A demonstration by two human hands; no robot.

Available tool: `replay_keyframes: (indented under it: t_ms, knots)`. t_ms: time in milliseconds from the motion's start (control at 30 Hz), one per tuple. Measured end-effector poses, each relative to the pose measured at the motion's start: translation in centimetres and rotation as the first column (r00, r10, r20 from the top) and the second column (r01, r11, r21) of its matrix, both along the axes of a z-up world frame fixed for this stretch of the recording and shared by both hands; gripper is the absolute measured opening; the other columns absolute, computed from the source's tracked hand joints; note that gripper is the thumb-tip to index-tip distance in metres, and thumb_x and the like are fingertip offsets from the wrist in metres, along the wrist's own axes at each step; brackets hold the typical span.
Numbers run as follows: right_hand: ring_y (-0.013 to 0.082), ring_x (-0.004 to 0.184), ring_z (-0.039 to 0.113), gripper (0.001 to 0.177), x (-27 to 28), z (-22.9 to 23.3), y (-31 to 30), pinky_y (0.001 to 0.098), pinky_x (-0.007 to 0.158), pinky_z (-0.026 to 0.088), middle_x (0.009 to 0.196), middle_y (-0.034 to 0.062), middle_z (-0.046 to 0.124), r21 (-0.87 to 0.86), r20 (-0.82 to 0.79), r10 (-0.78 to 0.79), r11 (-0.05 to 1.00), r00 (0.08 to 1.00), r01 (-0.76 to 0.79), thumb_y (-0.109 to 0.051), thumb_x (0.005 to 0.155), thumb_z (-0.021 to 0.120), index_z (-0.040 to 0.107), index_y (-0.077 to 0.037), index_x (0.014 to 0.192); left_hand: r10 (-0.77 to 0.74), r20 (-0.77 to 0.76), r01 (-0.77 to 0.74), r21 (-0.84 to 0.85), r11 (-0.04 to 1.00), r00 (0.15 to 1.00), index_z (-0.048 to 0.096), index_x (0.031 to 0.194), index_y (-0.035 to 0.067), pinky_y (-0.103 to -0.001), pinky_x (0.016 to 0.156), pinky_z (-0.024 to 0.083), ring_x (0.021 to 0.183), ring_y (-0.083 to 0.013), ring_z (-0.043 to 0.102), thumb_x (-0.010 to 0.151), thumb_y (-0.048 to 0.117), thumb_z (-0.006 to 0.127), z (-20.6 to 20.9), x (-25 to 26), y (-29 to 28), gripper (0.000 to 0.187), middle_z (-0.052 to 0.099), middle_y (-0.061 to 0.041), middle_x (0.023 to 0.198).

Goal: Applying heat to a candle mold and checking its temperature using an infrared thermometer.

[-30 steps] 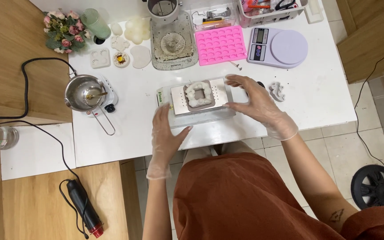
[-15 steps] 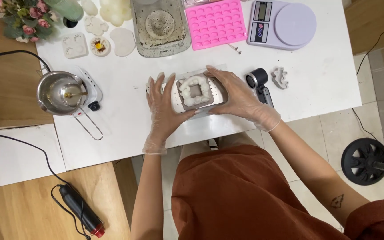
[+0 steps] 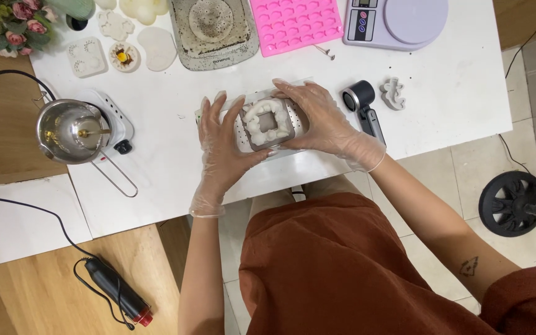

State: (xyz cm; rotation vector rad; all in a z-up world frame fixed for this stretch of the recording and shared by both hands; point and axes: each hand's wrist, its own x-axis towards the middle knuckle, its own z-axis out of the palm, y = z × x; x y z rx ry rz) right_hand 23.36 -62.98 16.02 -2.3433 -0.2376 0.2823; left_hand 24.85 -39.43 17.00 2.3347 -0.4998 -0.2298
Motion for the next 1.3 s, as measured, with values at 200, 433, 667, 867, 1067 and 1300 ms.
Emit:
replay_keyframes:
  t_ms: [200,433,667,867,1067,1300]
  knots:
    - [0.0296,0.137,0.047,0.128,0.0,0.0,0.2,0.0516,0.125,0.017,0.143,0.0079,0.057,0.031,0.037,0.001,1.000,0.999,-0.002,-0.037,0.052,0.100,0.028,-0.018,0.156,0.010,0.056,-0.010,0.004,1.000,0.998,0.046,0.153,0.020,-0.057,0.126,0.022,0.155,-0.0402,0.014,0.072,0.043,0.096,-0.5,-0.3,0.2,0.098,0.029,-0.013,0.161]
    - [0.0282,0.133,0.051,0.128,0.5,-0.1,0.3,0.0480,0.124,0.028,0.141,0.0064,0.059,0.042,0.077,0.016,0.999,0.997,-0.019,-0.030,0.054,0.099,0.026,-0.019,0.160,-0.021,0.088,0.027,-0.066,0.997,0.996,0.038,0.154,0.013,-0.053,0.125,0.027,0.154,-0.0404,0.025,0.069,0.040,0.096,1.7,0.5,-0.3,0.106,0.042,-0.012,0.156]
    - [0.0267,0.132,0.053,0.128,0.8,0.0,0.2,0.0499,0.125,0.025,0.138,0.0046,0.061,0.056,0.106,0.044,0.997,0.993,-0.050,-0.030,0.057,0.098,0.022,-0.017,0.159,-0.048,-0.129,0.053,0.032,0.998,0.990,0.036,0.154,0.013,-0.051,0.123,0.025,0.151,-0.0351,0.026,0.059,0.032,0.097,1.2,0.7,-0.3,0.114,0.042,-0.009,0.157]
    - [0.0295,0.135,0.049,0.126,0.4,-0.1,0.1,0.0491,0.122,0.028,0.143,0.0081,0.058,0.063,0.124,0.014,0.998,0.992,-0.022,-0.030,0.058,0.098,0.025,-0.019,0.159,-0.071,-0.065,0.071,0.000,0.997,0.995,0.035,0.154,0.014,-0.051,0.122,0.024,0.150,-0.0350,0.028,0.062,0.032,0.099,1.0,1.0,-1.1,0.113,0.043,-0.008,0.157]
    - [0.0305,0.137,0.044,0.127,0.0,0.1,0.3,0.0485,0.121,0.029,0.144,0.0080,0.054,0.044,0.025,-0.039,0.998,0.999,0.038,-0.035,0.056,0.100,0.025,-0.020,0.157,-0.023,-0.056,0.022,-0.015,1.000,0.998,0.034,0.156,0.016,-0.050,0.122,0.025,0.147,-0.0321,0.036,0.062,0.024,0.098,0.7,0.8,-1.0,0.114,0.056,-0.005,0.145]
    - [0.0299,0.140,0.043,0.126,-0.1,-0.4,0.1,0.0493,0.122,0.027,0.147,0.0092,0.053,0.046,0.040,-0.032,0.998,0.999,0.030,-0.034,0.057,0.098,0.024,-0.020,0.159,-0.024,0.022,0.025,-0.041,0.999,0.999,0.033,0.156,0.016,-0.050,0.121,0.030,0.142,-0.0334,0.042,0.062,0.023,0.098,0.1,0.8,-0.8,0.115,0.058,-0.009,0.139]
